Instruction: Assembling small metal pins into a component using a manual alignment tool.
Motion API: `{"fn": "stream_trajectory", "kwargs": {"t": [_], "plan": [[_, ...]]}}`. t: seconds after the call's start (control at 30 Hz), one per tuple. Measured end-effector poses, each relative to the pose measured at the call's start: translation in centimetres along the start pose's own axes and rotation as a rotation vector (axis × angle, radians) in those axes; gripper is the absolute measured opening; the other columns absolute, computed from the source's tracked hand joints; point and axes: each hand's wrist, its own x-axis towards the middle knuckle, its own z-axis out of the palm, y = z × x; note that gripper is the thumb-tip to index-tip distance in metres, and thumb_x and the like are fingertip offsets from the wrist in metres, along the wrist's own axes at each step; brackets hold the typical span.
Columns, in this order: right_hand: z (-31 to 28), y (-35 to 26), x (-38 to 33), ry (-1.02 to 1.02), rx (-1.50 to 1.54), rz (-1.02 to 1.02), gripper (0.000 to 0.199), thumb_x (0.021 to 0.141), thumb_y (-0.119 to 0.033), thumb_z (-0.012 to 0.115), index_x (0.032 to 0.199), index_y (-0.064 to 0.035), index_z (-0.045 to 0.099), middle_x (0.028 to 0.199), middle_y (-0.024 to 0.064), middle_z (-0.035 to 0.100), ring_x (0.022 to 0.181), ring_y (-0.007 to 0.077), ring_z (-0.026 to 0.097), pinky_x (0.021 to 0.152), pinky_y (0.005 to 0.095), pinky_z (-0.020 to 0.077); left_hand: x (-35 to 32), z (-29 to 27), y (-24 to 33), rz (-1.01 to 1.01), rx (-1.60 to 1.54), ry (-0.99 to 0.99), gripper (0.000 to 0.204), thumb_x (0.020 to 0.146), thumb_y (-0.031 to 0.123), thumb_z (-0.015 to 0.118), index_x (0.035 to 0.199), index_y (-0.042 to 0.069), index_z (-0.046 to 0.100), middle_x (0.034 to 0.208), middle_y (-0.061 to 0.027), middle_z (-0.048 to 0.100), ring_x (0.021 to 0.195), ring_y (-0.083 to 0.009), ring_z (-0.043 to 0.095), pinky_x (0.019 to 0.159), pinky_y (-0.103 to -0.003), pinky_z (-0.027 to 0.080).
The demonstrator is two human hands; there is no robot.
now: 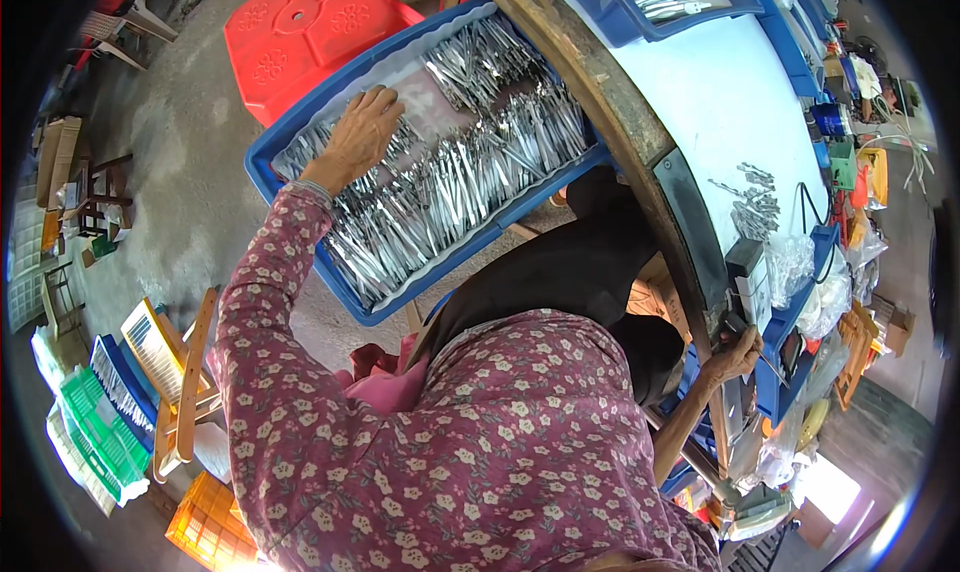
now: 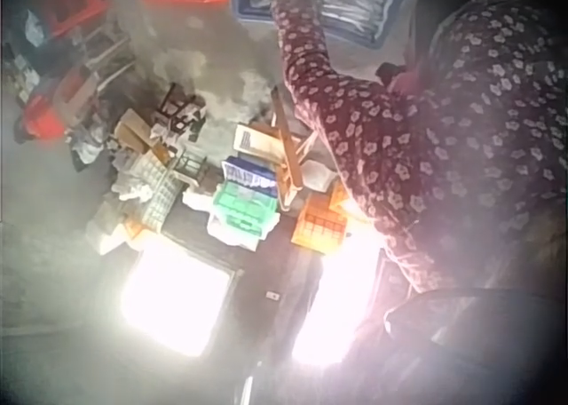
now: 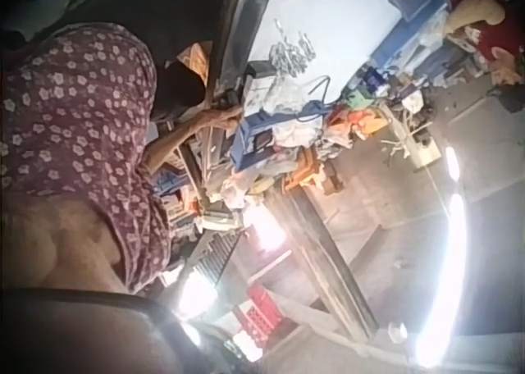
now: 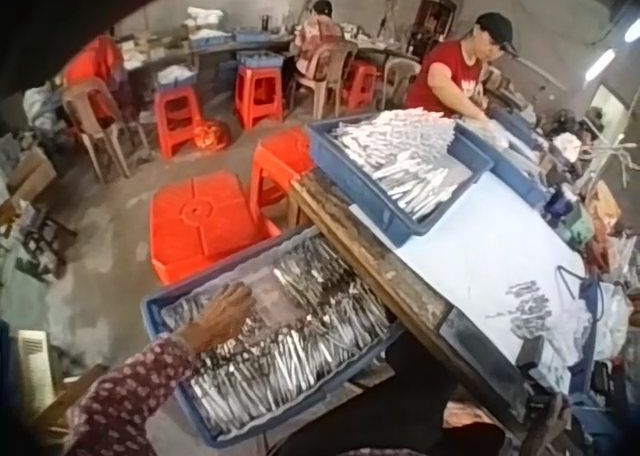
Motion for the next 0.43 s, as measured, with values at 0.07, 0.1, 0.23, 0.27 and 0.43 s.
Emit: {"fn": "stream_trajectory", "kwargs": {"t": [0.07, 0.1, 0.23, 0.27, 0.43], "plan": [[0.0, -0.3, -0.2, -0.002, -0.006, 0.003, 0.027, 0.088, -0.028, 0.056, 0.085, -0.0016, 0.057, 0.068, 0.0055, 0.058, 0.05, 0.0083, 0.047, 0.046, 0.0201, 0.0348, 0.3, 0.0, 0.2, -0.003, -0.01, -0.005, 0.023, 0.08, 0.008, 0.048, 0.102, 0.003, 0.05, 0.104, -0.0124, 0.049, 0.106, -0.0282, 0.045, 0.091, -0.038, 0.037], [0.1, -0.4, -0.3, -0.007, -0.01, 0.005, 0.026, 0.088, -0.028, 0.057, 0.085, -0.0019, 0.057, 0.068, 0.0054, 0.058, 0.05, 0.008, 0.048, 0.047, 0.0199, 0.0353, 0.3, 0.2, 0.0, 0.03, 0.01, -0.021, 0.024, 0.08, 0.008, 0.048, 0.103, 0.003, 0.05, 0.106, -0.0126, 0.049, 0.107, -0.0281, 0.045, 0.091, -0.038, 0.037], [-0.4, 0.2, -0.1, 0.001, 0.026, -0.002, 0.024, 0.087, -0.026, 0.057, 0.087, -0.0015, 0.058, 0.069, 0.0054, 0.059, 0.049, 0.0074, 0.048, 0.045, 0.0191, 0.0358, 0.3, 1.8, -1.0, 0.116, 0.049, -0.059, 0.025, 0.077, 0.006, 0.047, 0.102, 0.002, 0.051, 0.108, -0.0124, 0.05, 0.108, -0.0283, 0.045, 0.092, -0.038, 0.036], [-0.5, -0.2, -0.1, 0.035, -0.035, 0.032, 0.024, 0.087, -0.025, 0.058, 0.088, -0.0012, 0.058, 0.068, 0.0053, 0.058, 0.049, 0.0076, 0.049, 0.045, 0.0193, 0.0359, 0.4, 1.8, -1.0, 0.137, 0.056, -0.06, 0.022, 0.077, 0.005, 0.047, 0.098, 0.001, 0.052, 0.105, -0.0124, 0.051, 0.109, -0.0283, 0.045, 0.092, -0.038, 0.035], [-0.7, 0.2, -0.1, 0.044, -0.07, 0.087, 0.031, 0.084, -0.029, 0.06, 0.097, -0.0011, 0.057, 0.069, 0.0062, 0.059, 0.05, 0.0097, 0.052, 0.046, 0.0224, 0.0409, 0.3, 3.5, -2.8, 0.0, -0.109, -0.196, 0.024, 0.075, 0.011, 0.053, 0.099, 0.006, 0.053, 0.108, -0.0127, 0.052, 0.117, -0.0262, 0.042, 0.097, -0.038, 0.032]]}}
